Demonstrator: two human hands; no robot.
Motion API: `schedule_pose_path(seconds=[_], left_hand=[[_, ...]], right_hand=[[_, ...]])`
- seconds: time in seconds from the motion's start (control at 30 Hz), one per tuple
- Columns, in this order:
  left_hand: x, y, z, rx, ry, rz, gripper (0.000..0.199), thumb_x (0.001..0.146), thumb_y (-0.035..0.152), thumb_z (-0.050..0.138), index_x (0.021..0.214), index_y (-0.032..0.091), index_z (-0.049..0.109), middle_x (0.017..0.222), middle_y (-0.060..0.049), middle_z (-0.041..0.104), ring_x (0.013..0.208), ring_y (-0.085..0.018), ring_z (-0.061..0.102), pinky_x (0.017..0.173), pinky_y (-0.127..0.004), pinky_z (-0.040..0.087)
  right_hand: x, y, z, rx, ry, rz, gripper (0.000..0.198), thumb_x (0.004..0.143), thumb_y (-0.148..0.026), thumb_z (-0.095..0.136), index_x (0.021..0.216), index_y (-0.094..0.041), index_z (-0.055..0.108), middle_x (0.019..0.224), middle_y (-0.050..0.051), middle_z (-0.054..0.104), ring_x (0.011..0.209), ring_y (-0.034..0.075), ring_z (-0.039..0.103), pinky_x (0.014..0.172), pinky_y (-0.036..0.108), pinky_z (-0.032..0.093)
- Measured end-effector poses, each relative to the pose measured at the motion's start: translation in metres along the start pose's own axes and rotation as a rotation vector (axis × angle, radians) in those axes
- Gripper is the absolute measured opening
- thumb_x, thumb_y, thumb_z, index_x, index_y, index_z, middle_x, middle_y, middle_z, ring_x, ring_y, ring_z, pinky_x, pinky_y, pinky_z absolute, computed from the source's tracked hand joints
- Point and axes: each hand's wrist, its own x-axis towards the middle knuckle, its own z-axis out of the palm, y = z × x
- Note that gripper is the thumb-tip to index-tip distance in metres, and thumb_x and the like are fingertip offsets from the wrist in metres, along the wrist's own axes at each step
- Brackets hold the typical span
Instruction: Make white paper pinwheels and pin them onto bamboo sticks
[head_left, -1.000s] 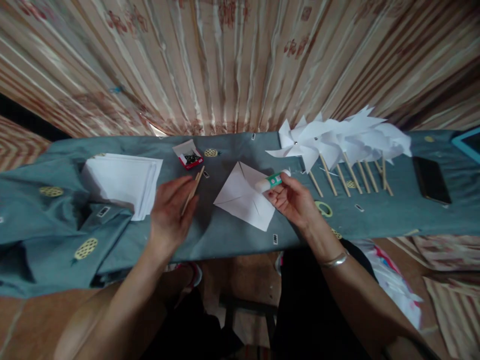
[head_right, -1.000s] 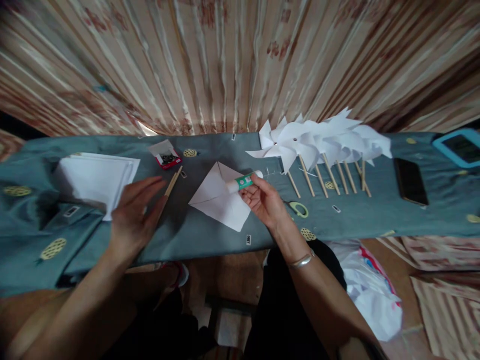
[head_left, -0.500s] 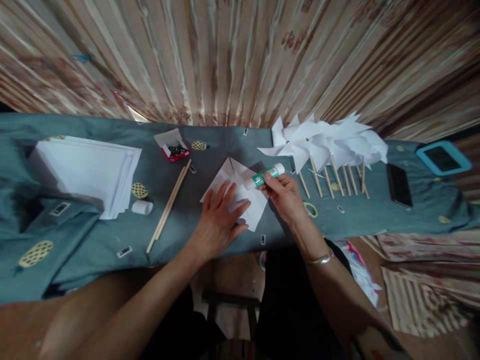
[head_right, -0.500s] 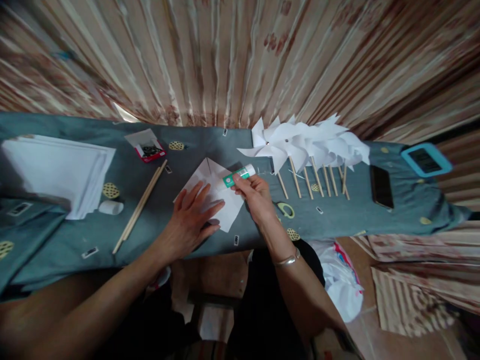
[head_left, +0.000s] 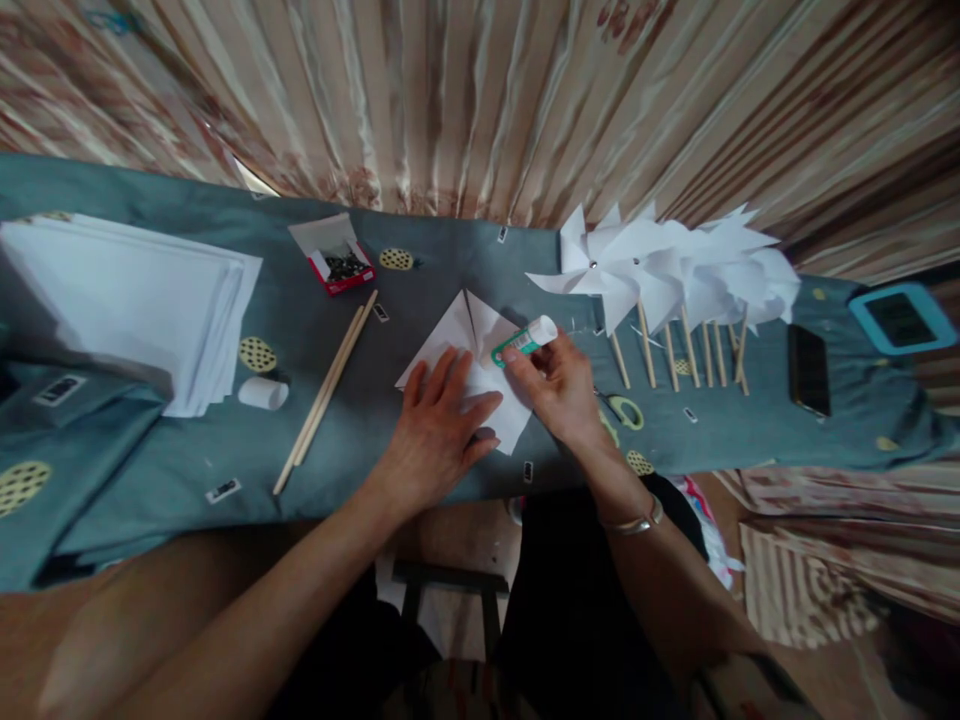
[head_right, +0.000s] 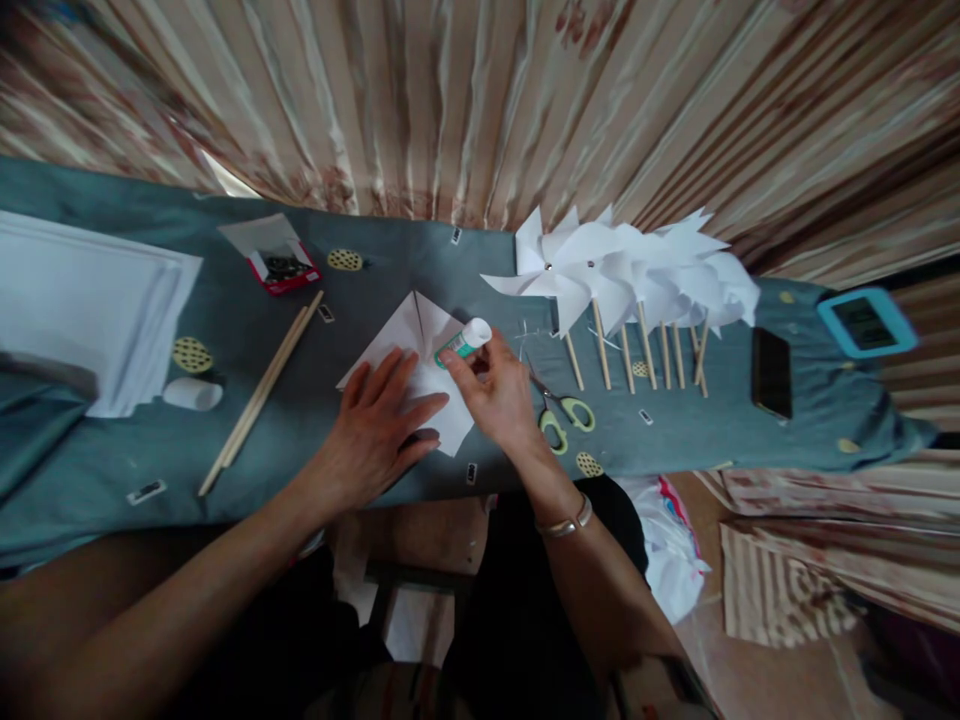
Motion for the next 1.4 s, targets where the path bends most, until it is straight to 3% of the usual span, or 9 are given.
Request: schedule_pose_path(seconds=[0.13, 0.4, 0.83, 1.03, 1.4], left_hand=[[0.0, 0.0, 0.0, -0.007, -0.011, -0.006, 0.045, 0.086, 0.039, 0.069, 0.128, 0.024, 0.063, 0.158, -0.019, 0.034, 0.147, -0.044, 0.025, 0.113, -0.067, 0.026], [0.003, 0.003, 0.0, -0.019, -0.028, -0.043, 0.047, 0.085, 0.038, 0.07, 0.13, 0.026, 0.063, 0.158, -0.018, 0.035, 0.147, -0.044, 0.025, 0.113, -0.069, 0.026], [0.003, 0.004, 0.0, -0.027, -0.04, -0.058, 0.047, 0.085, 0.04, 0.071, 0.13, 0.028, 0.062, 0.158, -0.015, 0.036, 0.148, -0.042, 0.024, 0.115, -0.068, 0.024], [0.003, 0.003, 0.0, -0.024, -0.039, -0.056, 0.048, 0.084, 0.039, 0.072, 0.129, 0.027, 0.063, 0.158, -0.016, 0.035, 0.148, -0.043, 0.024, 0.115, -0.068, 0.023], [0.004, 0.005, -0.004, 0.002, -0.063, -0.06, 0.046, 0.085, 0.037, 0.07, 0.129, 0.026, 0.063, 0.157, -0.019, 0.036, 0.147, -0.044, 0.026, 0.114, -0.068, 0.025]], right_hand=[[-0.004, -0.009, 0.005, -0.296, 0.096, -0.176, 0.023, 0.081, -0.044, 0.072, 0.089, -0.027, 0.06, 0.074, -0.002, 0.065, 0.069, 0.017, 0.06, 0.069, 0.032, 0.046], [-0.007, -0.017, 0.015, -0.456, 0.125, -0.22, 0.024, 0.084, -0.047, 0.068, 0.091, -0.026, 0.059, 0.075, 0.001, 0.068, 0.072, 0.02, 0.063, 0.072, 0.033, 0.047], [-0.007, -0.018, 0.019, -0.434, 0.095, -0.22, 0.025, 0.084, -0.048, 0.067, 0.095, -0.027, 0.059, 0.076, 0.001, 0.068, 0.073, 0.021, 0.063, 0.073, 0.034, 0.046], [-0.008, -0.019, 0.02, -0.54, 0.06, -0.241, 0.024, 0.088, -0.047, 0.062, 0.096, -0.024, 0.058, 0.078, 0.003, 0.067, 0.074, 0.022, 0.064, 0.072, 0.035, 0.046], [-0.009, -0.019, 0.018, -0.642, -0.01, -0.371, 0.025, 0.091, -0.045, 0.058, 0.095, -0.02, 0.056, 0.077, 0.004, 0.065, 0.071, 0.02, 0.063, 0.069, 0.033, 0.048]])
